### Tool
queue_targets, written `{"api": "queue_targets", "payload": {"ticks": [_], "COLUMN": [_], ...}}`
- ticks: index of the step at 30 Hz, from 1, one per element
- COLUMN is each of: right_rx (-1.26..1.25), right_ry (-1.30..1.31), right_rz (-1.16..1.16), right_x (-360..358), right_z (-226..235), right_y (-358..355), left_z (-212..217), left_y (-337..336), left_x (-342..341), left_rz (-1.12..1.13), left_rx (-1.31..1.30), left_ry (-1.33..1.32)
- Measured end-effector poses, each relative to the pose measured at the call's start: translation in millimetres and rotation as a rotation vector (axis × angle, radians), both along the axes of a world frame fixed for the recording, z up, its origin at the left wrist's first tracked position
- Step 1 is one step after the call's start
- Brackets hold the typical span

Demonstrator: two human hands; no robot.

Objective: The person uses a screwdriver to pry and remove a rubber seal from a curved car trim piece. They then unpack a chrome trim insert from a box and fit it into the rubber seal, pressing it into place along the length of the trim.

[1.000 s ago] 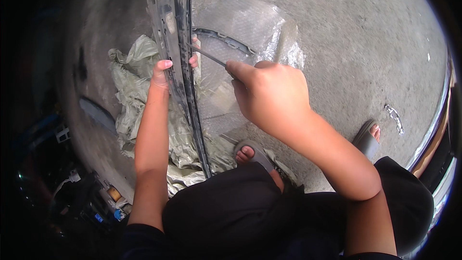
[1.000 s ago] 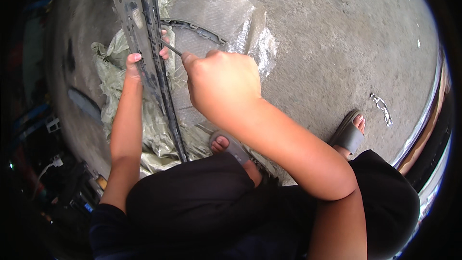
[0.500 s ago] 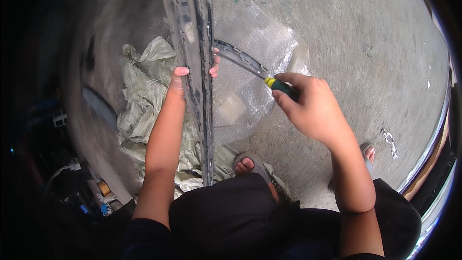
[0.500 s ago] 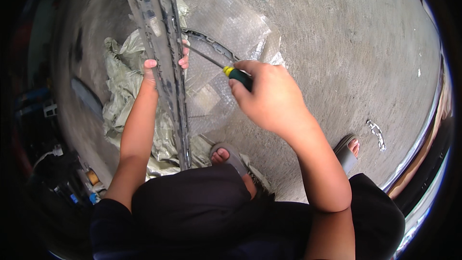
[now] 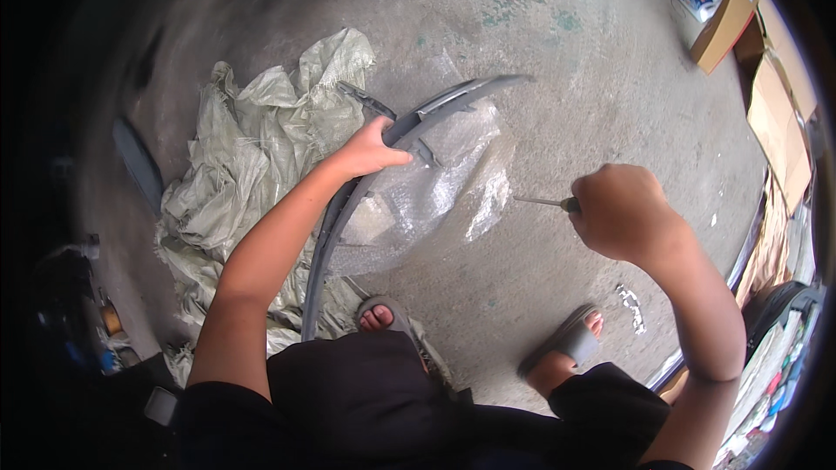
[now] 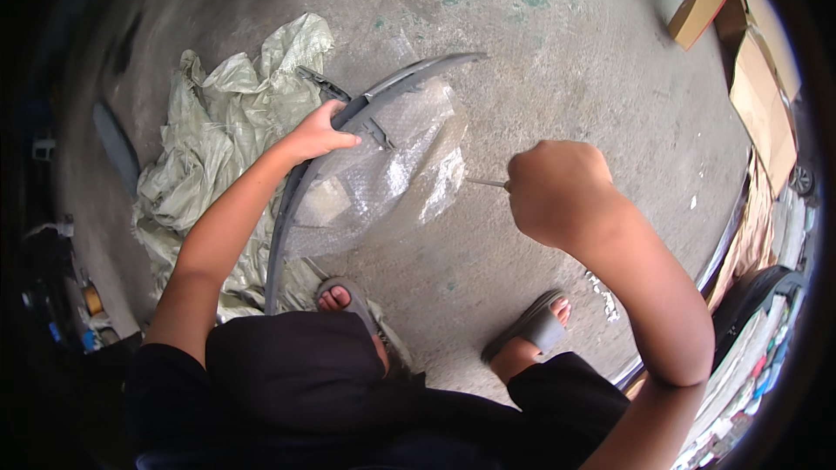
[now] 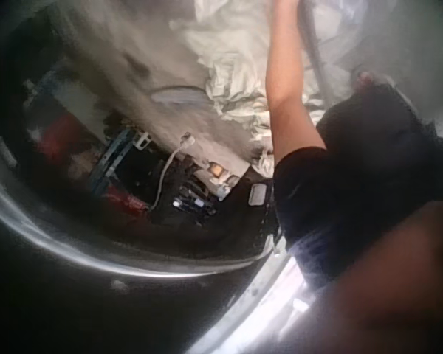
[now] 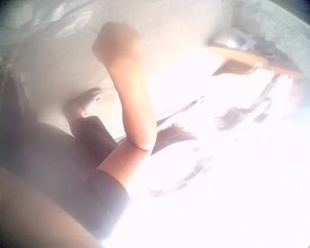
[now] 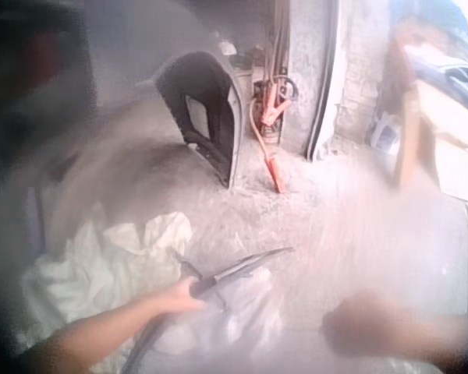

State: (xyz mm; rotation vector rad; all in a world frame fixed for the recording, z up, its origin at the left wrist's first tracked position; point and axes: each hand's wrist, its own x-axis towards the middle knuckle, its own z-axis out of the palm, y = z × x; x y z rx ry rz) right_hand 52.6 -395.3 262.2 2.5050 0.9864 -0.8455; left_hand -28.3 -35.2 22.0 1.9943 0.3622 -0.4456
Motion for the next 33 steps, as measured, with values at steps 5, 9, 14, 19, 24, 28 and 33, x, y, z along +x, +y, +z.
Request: {"api": "queue_targets", "payload": {"ticks": [5,9,14,19,24,28,33], "right_rx": [0.296,0.612,0.765,0.762,0.714,0.571,0.531], "right_ry": [-0.018,0.048,0.214,0.107,-0.068,-0.255,-0.381], "right_rz": [-0.071,-0.211,-0.421,-0.343,0.072,0.268,0.509], "right_x": [11,16,17,20,11,7,34], "right_z": [37,51,42,40,16,-13,-4], "right_y": [-37,-54,-57,-59,-51,-35,-6], "left_z": [-13,-29,-32,-4,15,23,36], "left_y": [5,32,31,1,-24,-45,-64], "left_x": [10,7,-4,-4,-4,-2,-1], "left_rz": [0.038,0.092,-0.063,-0.027,-0.068,-0.093,-0.105], "left_rx": [-0.330,-0.832,-0.967,-0.444,-0.221,0.001,0.135], "left_ry": [0.197,0.371,0.342,0.189,0.163,0.112,0.087]}}
